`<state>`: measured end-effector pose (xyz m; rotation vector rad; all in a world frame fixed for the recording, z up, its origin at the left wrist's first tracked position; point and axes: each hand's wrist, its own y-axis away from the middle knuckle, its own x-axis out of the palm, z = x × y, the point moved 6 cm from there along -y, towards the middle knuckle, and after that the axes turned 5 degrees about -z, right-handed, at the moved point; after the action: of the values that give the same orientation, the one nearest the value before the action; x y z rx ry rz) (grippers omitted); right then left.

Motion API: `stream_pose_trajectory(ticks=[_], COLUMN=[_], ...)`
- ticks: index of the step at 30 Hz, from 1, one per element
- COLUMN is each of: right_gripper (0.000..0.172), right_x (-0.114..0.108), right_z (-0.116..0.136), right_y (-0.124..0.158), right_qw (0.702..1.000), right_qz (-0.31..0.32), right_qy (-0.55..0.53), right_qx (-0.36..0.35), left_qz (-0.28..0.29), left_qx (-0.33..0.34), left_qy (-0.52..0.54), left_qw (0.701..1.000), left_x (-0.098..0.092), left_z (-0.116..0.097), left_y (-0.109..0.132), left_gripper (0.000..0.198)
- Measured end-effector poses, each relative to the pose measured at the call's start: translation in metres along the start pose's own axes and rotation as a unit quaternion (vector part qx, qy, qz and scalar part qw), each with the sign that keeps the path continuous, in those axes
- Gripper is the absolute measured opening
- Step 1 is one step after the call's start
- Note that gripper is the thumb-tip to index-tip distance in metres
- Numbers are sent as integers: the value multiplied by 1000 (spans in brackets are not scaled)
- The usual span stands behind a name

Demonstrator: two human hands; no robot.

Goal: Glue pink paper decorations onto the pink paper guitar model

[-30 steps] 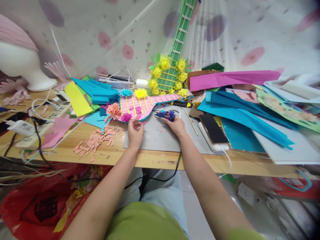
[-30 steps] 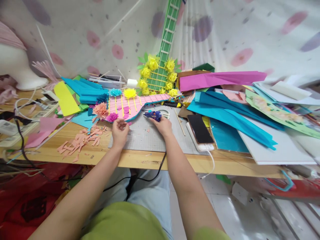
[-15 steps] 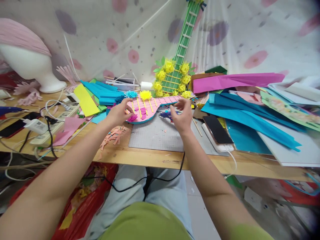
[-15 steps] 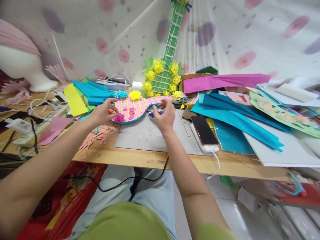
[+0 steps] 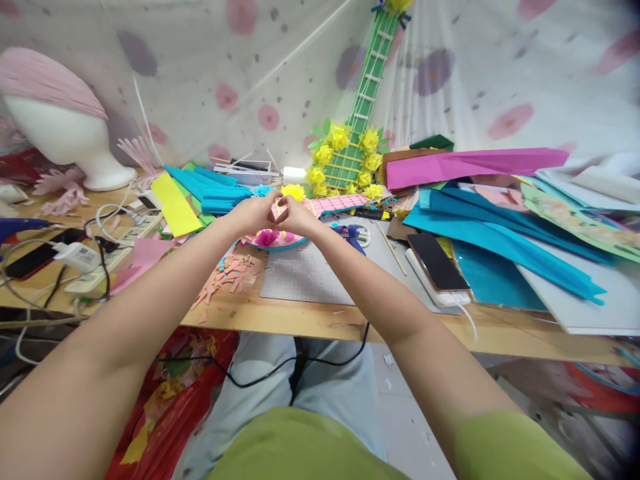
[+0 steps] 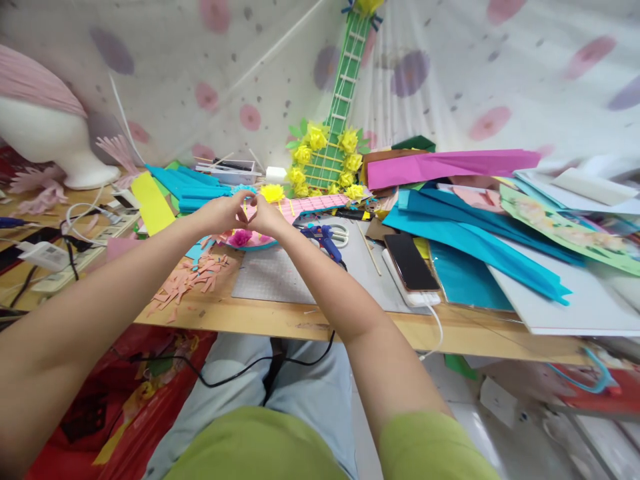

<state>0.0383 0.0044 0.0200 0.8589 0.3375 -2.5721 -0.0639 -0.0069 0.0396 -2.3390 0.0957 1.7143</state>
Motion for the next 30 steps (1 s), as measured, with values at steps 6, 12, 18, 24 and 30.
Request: stream_pose_trajectory(ticks=[6, 12, 18, 24, 30], right_gripper=[55, 54, 59, 54, 46], right_x=[0, 2, 2, 3, -1], right_z=[2, -4, -2, -1, -25], right_y=[-20, -42, -48, -48, -39], right_qw=[985, 979, 978, 978, 988], right_qz=[-27, -46, -42, -43, -68], right_qy=[171, 197, 206, 203, 116], right_qx=[-14, -23, 1, 17, 76], left_qz=[-10, -12, -26, -25, -59], left_qx=[9, 17, 13, 17, -19], left_qy=[-46, -78, -95, -102, 9], left_qw=[999, 997, 995, 994, 998], left_x=[1, 2, 7, 8, 5], left_z=[-1, 4, 14, 15, 25], left_y=[-12, -25, -39, -40, -28], left_gripper=[70, 69, 71, 73, 75])
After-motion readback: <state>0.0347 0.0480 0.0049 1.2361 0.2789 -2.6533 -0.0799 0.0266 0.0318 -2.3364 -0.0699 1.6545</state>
